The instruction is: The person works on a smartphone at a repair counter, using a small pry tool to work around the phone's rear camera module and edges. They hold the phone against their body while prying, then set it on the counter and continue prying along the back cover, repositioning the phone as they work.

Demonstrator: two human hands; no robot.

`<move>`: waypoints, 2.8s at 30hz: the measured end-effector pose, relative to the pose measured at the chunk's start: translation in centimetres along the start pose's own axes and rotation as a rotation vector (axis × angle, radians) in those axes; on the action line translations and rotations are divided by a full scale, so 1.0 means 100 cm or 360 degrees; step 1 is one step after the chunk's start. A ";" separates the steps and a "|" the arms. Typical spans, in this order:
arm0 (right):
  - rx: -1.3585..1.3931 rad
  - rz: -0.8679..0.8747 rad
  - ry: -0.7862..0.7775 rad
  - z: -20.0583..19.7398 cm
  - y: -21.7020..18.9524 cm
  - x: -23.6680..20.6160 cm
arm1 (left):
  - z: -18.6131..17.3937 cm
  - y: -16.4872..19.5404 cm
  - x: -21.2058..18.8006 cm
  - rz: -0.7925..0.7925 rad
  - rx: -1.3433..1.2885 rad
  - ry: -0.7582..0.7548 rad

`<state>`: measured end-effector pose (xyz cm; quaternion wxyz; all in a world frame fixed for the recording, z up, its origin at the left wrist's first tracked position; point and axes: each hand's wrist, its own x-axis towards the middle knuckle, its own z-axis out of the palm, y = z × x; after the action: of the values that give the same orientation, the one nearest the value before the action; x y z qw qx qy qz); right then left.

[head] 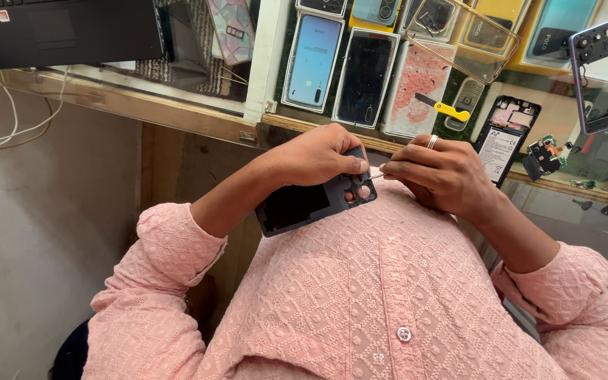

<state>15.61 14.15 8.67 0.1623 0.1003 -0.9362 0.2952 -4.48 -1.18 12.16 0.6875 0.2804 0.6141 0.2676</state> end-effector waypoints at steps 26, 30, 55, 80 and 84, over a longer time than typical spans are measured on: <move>-0.0118 0.0053 0.0064 -0.003 -0.011 0.000 | -0.003 -0.002 -0.003 0.0114 -0.0229 -0.0024; -0.0144 0.0080 -0.0006 -0.003 -0.012 -0.004 | -0.001 -0.001 -0.004 0.0101 -0.0248 -0.0020; 0.0124 0.0170 -0.0071 0.000 -0.015 0.000 | 0.007 0.007 -0.015 0.0063 0.0075 0.0151; 0.0221 0.0557 0.0662 -0.005 -0.038 0.040 | 0.000 0.022 -0.012 0.0604 0.0058 0.0679; 0.0441 0.0762 0.0612 -0.004 -0.041 0.044 | -0.002 0.019 -0.010 0.0641 -0.0057 0.0684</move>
<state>12.76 10.69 12.68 0.2469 -0.1588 -0.8363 0.4630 -4.83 -0.55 14.19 0.4795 0.3213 0.6728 0.4628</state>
